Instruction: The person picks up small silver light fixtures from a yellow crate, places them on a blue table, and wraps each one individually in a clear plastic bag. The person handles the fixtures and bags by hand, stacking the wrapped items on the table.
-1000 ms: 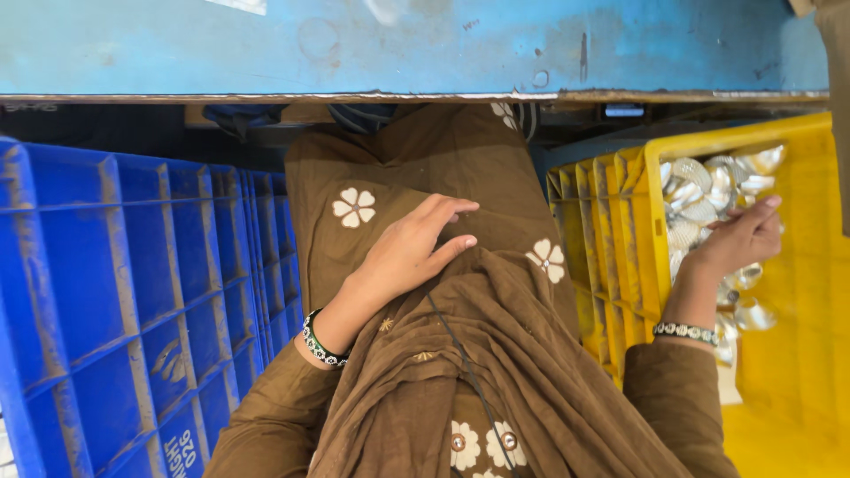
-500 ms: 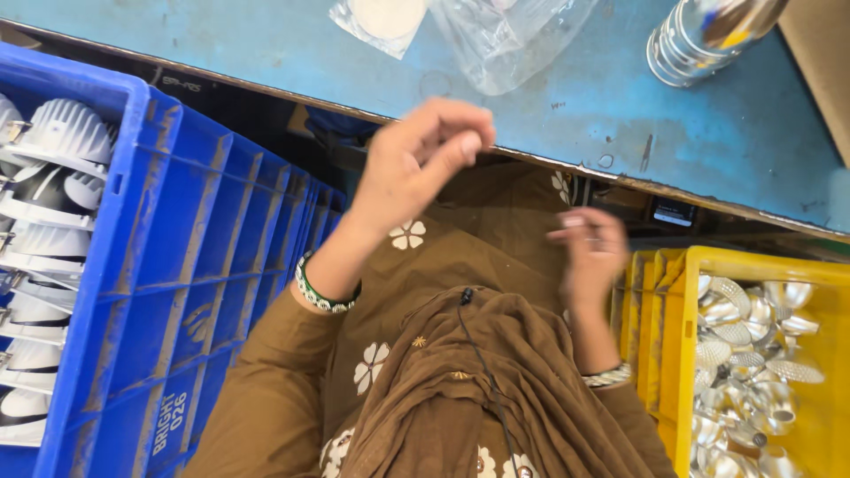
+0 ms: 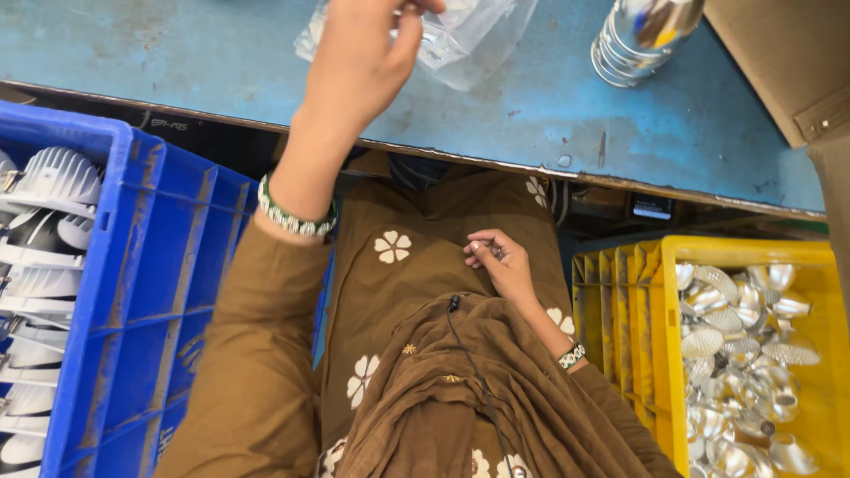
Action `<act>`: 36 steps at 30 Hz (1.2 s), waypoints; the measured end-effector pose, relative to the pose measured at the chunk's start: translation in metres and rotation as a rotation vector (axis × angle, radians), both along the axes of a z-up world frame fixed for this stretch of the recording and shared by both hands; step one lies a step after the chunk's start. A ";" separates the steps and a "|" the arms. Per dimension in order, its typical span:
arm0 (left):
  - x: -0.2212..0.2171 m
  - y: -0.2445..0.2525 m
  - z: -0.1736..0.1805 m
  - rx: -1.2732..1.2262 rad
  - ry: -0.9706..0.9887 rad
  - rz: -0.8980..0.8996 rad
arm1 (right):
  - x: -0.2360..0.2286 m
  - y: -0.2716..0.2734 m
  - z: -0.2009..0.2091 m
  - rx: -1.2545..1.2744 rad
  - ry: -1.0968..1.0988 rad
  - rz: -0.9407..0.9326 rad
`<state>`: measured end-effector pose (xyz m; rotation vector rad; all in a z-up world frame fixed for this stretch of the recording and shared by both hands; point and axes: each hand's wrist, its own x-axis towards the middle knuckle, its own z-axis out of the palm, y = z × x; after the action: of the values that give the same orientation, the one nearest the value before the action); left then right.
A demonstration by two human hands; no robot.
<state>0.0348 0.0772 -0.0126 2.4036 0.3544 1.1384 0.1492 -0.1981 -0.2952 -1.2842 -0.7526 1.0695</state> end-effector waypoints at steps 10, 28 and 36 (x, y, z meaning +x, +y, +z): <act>0.087 0.061 -0.057 0.317 0.950 0.273 | 0.006 0.028 0.139 0.342 -0.451 -0.170; 0.192 0.159 -0.066 -0.520 0.721 0.090 | 0.048 0.150 0.187 0.287 -0.438 -0.092; 0.215 0.208 -0.079 -0.025 0.804 0.205 | 0.062 0.145 0.180 0.458 -0.204 0.024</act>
<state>0.2502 0.2847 -0.0919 2.7478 0.8687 0.1699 0.2110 -0.0535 -0.1150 -0.9966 -1.0979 0.7324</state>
